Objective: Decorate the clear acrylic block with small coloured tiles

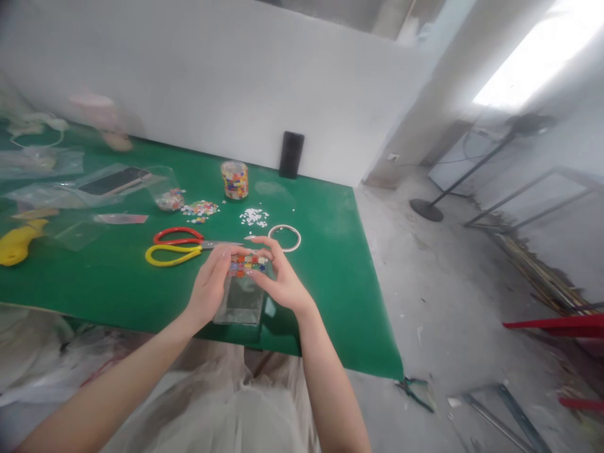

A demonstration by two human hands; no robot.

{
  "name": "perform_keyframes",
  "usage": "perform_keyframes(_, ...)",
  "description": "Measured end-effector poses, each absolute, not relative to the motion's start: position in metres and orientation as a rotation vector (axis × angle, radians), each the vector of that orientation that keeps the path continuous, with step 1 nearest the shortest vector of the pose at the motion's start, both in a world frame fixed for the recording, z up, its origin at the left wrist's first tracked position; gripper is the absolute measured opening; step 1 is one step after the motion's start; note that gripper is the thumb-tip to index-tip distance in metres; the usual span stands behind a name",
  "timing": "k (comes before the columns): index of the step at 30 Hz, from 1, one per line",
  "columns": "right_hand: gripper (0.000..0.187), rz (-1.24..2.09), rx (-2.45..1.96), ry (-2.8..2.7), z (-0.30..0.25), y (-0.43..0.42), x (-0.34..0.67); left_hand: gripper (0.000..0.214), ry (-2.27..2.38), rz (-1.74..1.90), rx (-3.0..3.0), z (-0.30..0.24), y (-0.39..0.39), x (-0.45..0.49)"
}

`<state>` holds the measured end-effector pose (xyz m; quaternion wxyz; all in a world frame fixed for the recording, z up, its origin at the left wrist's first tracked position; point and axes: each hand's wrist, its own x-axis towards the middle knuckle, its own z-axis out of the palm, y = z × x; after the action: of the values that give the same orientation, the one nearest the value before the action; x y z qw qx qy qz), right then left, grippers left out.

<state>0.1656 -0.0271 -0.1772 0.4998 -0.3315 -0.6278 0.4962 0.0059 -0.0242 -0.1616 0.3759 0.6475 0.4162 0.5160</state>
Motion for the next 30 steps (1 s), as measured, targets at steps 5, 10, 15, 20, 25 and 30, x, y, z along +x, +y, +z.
perform_keyframes(5,0.047,1.221,-0.791,-1.525,-0.1792,-0.0269,0.1663,0.042,1.066,1.328,1.652,-0.1607,-0.0247,0.0062)
perform_keyframes(10,0.043,1.182,-0.807,-1.509,-0.1811,-0.027,0.1648,0.041,1.072,1.318,1.647,-0.1613,-0.0247,0.0062)
perform_keyframes(15,0.036,1.173,-0.799,-1.499,-0.1816,-0.0273,0.1638,0.039,1.069,1.325,1.646,-0.1632,-0.0238,0.0055)
perform_keyframes(20,0.028,1.185,-0.788,-1.478,-0.1815,-0.0276,0.1625,0.037,1.062,1.344,1.641,-0.1648,-0.0234,0.005)
perform_keyframes(25,0.035,1.215,-0.8,-1.446,-0.1816,-0.0273,0.1647,0.036,1.061,1.334,1.636,-0.1619,-0.0232,0.0053)
perform_keyframes(30,0.044,1.252,-0.798,-1.388,-0.1837,-0.0254,0.1666,0.038,1.055,1.324,1.616,-0.1605,-0.0232,0.0061)
